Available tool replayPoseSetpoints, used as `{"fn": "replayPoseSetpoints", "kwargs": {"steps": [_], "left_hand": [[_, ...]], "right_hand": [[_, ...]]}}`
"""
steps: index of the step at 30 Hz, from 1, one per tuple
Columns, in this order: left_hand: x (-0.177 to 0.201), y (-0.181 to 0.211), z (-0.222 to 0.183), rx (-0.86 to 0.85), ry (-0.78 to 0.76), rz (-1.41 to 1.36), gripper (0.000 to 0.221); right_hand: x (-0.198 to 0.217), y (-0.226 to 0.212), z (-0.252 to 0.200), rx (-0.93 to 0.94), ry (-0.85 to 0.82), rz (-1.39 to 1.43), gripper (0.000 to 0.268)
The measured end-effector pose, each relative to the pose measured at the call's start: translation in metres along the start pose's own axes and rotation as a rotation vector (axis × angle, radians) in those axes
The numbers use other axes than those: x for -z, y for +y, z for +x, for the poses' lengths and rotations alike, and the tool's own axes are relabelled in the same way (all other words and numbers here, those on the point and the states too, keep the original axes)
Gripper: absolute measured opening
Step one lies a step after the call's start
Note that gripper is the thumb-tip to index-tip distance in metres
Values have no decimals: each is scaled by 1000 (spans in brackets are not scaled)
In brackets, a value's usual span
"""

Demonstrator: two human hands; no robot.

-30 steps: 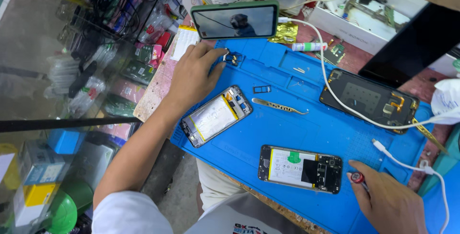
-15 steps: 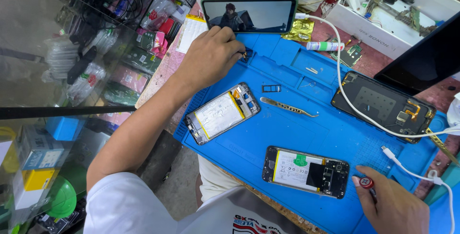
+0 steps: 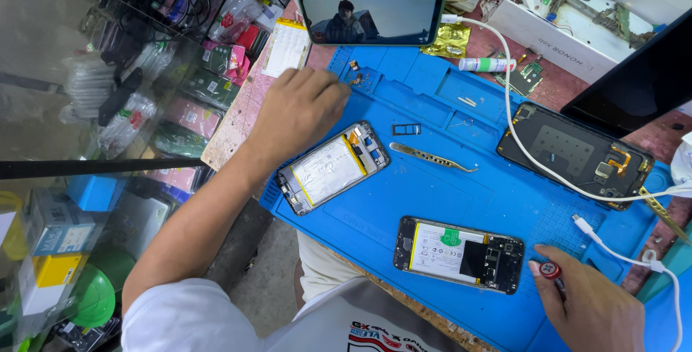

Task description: The person unscrews the internal components of a mobile phone using a screwdriver and handles the battery and circuit board on a blue silicone mat.

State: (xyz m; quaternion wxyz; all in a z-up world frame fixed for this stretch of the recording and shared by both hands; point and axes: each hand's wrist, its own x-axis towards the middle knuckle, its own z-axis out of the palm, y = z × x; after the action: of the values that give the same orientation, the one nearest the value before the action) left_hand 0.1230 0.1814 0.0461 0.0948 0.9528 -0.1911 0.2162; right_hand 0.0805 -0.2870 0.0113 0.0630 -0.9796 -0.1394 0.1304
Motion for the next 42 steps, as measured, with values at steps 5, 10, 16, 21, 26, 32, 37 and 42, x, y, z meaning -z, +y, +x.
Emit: {"fn": "replayPoseSetpoints", "kwargs": {"steps": [5,10,16,21,26,32,37,42], "left_hand": [[0,7,-5,8,-1,-111,19],[-13,-8,18,17,1,-29,13],[-22,-15,42,-53,-134,108,11],[-25,-12,44,-98,-175,242,12],[-26,-9,39,-75,-91,182,13],[-32,-15,33,-39,-29,72,10],[-45,-15,24,-8,35,28,12],[-48,-4,31,20,44,2,14]], "right_hand": [[-1,-1,0,7,3,-15,33],[4,-5,-1,22,38,32,31],[7,0,-3,264,243,152,25],[-17,56,-18,252,-71,636,28],[-25,133,-115,-303,-553,1447,26],[-38,114,-150,-570,-563,1423,22],[-32,112,-138,-536,-531,1315,18],[-21,100,-138,-402,-320,1230,14]]}}
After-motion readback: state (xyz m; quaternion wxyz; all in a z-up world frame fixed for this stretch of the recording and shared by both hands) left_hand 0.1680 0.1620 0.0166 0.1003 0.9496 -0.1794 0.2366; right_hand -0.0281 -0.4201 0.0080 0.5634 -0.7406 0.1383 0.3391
